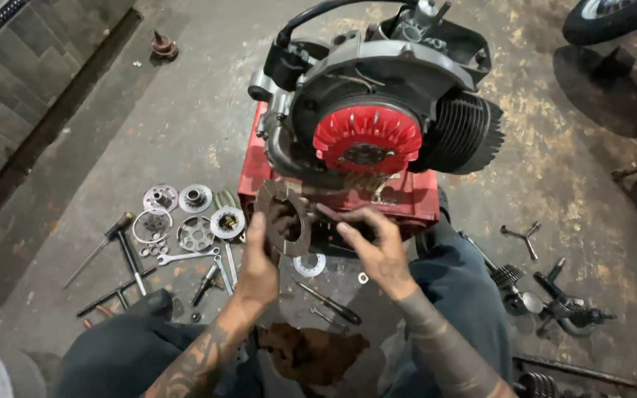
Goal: The person sits on the workshop floor and cleans a motorcycle clutch pressure plate, holding the round metal plate in one hand and scraping its inner teeth and surfaces with a small hand tool. They turn the plate over and work around its edges, with a disassembled engine and scattered clutch parts and wrenches nearby.
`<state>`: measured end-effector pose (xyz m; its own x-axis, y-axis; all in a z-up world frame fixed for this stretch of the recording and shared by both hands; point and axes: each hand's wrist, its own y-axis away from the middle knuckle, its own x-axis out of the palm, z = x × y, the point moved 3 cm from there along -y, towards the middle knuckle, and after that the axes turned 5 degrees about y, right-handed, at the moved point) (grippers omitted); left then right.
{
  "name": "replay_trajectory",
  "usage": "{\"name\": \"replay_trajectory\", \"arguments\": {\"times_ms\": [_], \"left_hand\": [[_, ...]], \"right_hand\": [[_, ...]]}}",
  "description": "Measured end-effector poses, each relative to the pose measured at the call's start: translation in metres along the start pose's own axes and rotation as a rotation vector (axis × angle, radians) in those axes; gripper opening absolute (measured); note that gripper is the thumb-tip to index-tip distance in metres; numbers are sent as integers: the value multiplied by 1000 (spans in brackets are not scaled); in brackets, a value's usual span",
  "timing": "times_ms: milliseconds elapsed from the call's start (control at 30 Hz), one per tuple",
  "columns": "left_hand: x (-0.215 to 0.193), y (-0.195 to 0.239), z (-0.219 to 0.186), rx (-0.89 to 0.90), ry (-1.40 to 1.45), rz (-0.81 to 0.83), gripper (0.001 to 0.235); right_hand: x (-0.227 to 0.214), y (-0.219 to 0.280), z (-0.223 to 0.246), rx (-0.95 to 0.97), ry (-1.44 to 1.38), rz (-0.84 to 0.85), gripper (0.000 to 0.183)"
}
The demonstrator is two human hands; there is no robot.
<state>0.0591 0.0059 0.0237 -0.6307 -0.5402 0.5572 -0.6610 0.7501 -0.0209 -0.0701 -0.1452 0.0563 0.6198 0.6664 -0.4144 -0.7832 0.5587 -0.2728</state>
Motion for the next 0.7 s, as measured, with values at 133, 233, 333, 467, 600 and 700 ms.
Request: {"name": "replay_trajectory", "arguments": {"times_ms": [133, 233, 333, 467, 600, 700], "left_hand": [[-2, 8, -3, 79, 137, -3, 70], [-2, 7, -14, 67, 259, -72, 73], [-1, 5, -19, -70, 436, -167, 78], [2, 7, -28, -115, 472, -110, 79], [7, 8, -30, -94, 417, -113, 81], [12, 8, -30, -120, 562, -209, 75]], "right_hand": [[7, 24, 31, -262, 22, 61, 15], [13, 17, 32, -230, 172, 41, 17], [4, 7, 29, -167, 224, -34, 12], [19, 29, 45, -325, 172, 77, 15], [9, 9, 33, -306, 335, -60, 13], [-4, 5, 32, -244, 304, -113, 15]]}}
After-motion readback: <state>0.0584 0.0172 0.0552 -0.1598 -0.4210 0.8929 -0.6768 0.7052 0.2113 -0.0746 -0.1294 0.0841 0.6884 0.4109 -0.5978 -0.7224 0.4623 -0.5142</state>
